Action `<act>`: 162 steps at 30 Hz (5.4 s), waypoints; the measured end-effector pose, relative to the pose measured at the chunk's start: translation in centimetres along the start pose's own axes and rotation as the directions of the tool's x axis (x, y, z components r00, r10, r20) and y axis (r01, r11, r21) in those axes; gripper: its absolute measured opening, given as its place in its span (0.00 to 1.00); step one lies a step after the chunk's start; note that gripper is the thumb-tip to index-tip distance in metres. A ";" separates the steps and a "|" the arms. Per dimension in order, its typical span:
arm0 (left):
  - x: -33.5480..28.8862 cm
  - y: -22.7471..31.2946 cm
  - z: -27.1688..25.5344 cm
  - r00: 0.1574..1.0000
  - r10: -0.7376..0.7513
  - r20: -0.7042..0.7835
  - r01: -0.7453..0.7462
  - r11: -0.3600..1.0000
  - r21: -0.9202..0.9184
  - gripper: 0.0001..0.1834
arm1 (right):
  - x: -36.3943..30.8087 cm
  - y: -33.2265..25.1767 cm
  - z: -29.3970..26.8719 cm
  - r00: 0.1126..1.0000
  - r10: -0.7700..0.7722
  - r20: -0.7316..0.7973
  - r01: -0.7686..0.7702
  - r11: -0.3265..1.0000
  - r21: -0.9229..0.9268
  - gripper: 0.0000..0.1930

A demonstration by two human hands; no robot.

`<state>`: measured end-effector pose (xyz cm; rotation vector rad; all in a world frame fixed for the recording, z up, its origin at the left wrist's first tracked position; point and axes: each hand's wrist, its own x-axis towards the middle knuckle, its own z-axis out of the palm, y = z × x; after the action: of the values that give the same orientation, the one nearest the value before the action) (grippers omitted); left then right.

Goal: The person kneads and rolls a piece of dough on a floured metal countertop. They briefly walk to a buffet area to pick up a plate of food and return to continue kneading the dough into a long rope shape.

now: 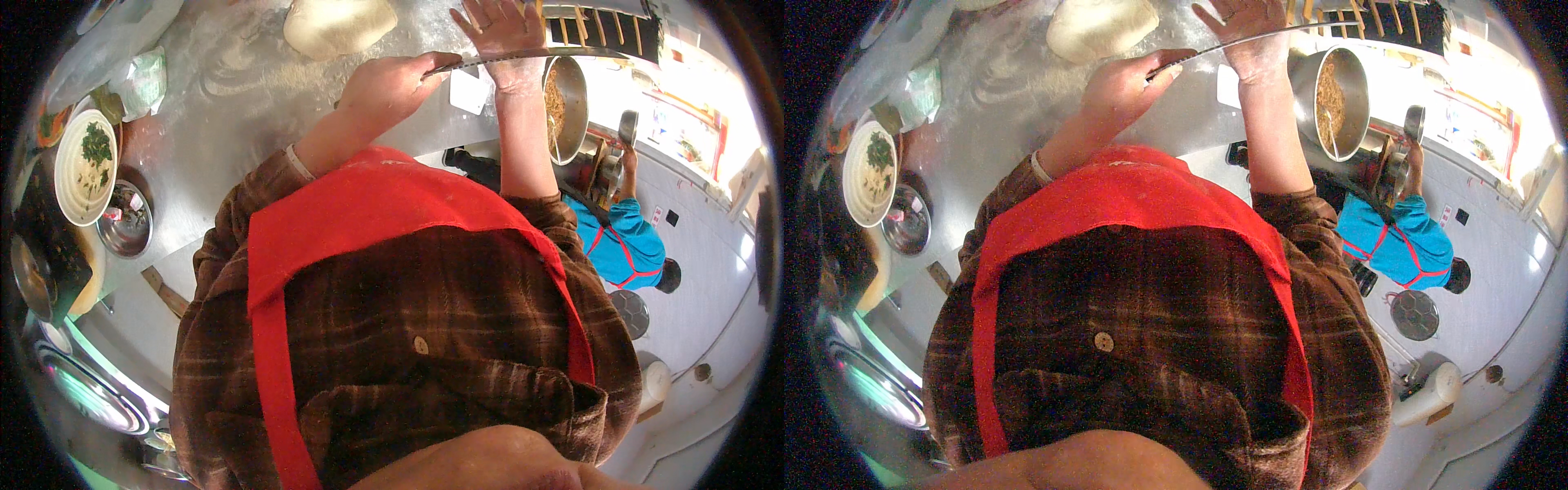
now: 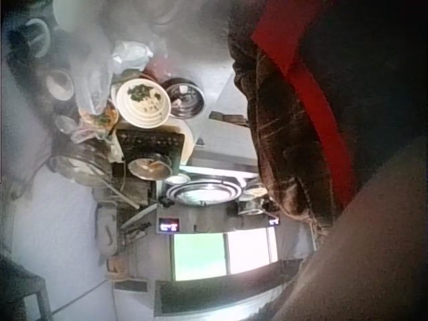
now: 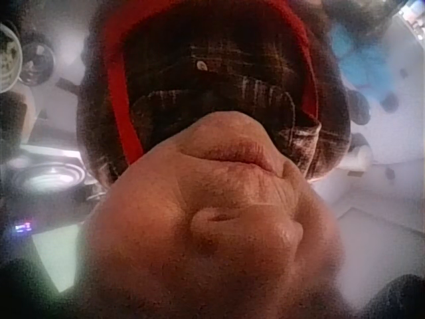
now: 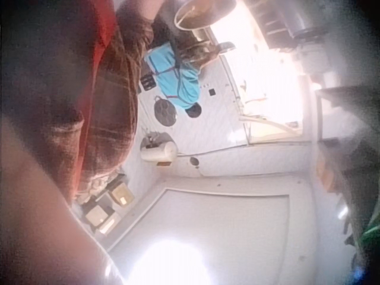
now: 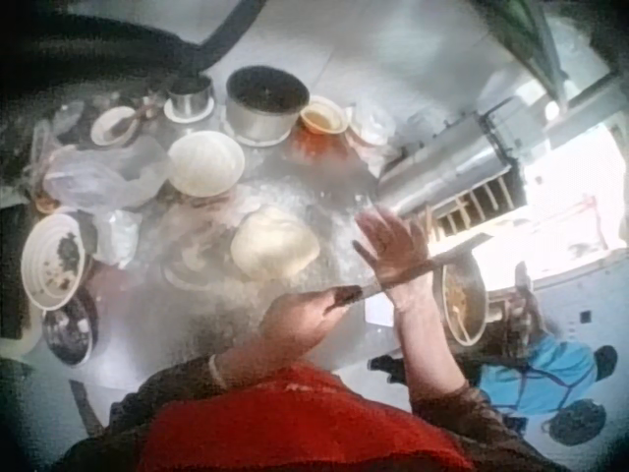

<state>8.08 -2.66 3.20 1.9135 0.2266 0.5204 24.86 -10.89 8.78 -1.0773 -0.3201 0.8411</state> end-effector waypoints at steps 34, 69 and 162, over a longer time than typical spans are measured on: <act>-0.8 1.5 -1.0 0.978 -0.143 0.154 0.162 0.979 -0.120 0.18 | 1.7 -0.1 -0.8 0.982 0.065 0.176 -0.044 0.991 -0.124 0.24; -1.1 0.2 -0.9 0.989 -0.133 -0.071 0.108 0.954 -0.279 0.18 | 3.2 0.3 -0.1 0.993 0.112 -0.038 -0.116 0.852 -0.511 0.25; -1.2 2.4 -2.7 0.889 -0.297 0.350 0.456 0.656 -0.601 0.16 | 2.5 -1.6 2.4 0.842 -0.478 -0.251 0.429 0.875 -0.224 0.35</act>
<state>5.61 -1.85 5.92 1.1395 0.2447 0.0631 25.73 -7.87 10.85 -1.1954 -0.3721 0.2192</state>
